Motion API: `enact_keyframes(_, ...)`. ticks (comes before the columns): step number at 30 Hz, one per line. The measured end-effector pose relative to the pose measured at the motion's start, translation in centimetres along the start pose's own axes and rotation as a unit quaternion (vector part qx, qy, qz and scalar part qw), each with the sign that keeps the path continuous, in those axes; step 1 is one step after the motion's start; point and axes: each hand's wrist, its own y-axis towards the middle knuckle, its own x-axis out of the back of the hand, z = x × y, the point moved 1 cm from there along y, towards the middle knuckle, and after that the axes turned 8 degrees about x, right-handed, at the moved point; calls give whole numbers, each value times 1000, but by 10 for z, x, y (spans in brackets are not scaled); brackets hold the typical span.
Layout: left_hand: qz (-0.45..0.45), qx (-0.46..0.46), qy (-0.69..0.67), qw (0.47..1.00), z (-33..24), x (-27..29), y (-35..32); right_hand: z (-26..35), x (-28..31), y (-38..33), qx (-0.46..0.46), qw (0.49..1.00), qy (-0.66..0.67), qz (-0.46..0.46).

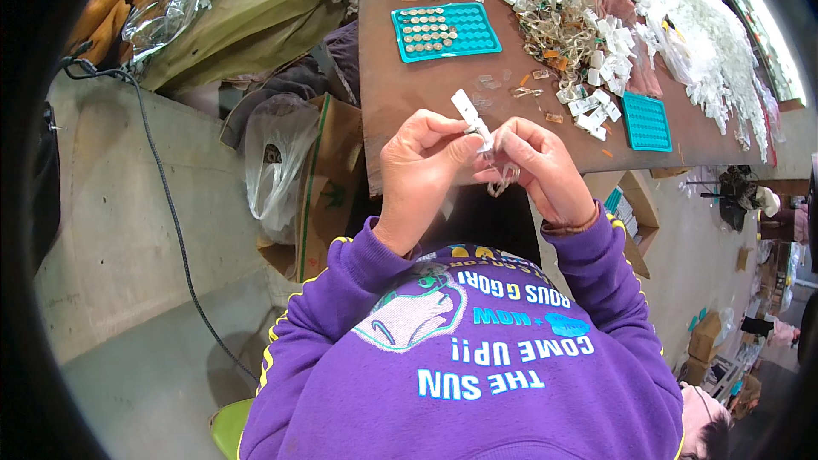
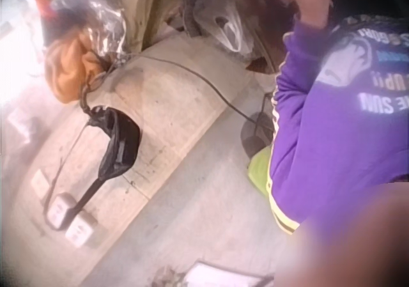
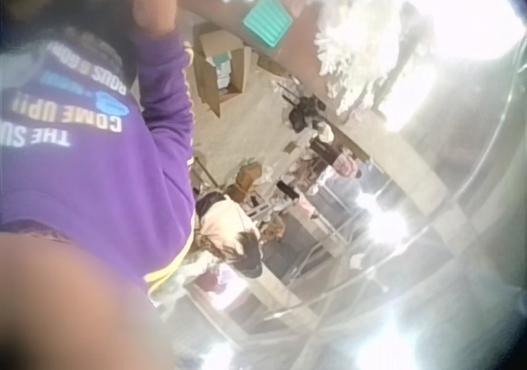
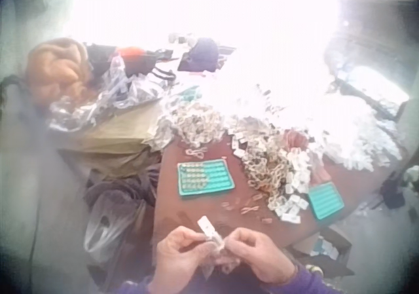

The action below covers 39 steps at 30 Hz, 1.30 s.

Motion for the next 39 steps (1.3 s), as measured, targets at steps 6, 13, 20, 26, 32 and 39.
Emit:
enact_keyframes(6,-55,-69,126,988,2,-2,-1,-7,-15,-14,95,983,-148,-45)
enact_keyframes(13,-51,-40,122,990,5,1,-1,-5,-21,-20,217,887,-400,-79)
enact_keyframes(20,-46,-19,51,997,7,-4,0,-5,-20,-29,292,822,-480,-90)
enact_keyframes(26,-31,-49,73,996,8,-8,-3,-3,-15,-21,120,970,-196,-81)
enact_keyframes(32,-39,-111,184,976,12,-4,-1,6,-17,-20,174,919,-351,-43)
enact_keyframes(39,-18,-64,135,989,9,-2,-1,8,-18,-18,232,865,-439,-67)
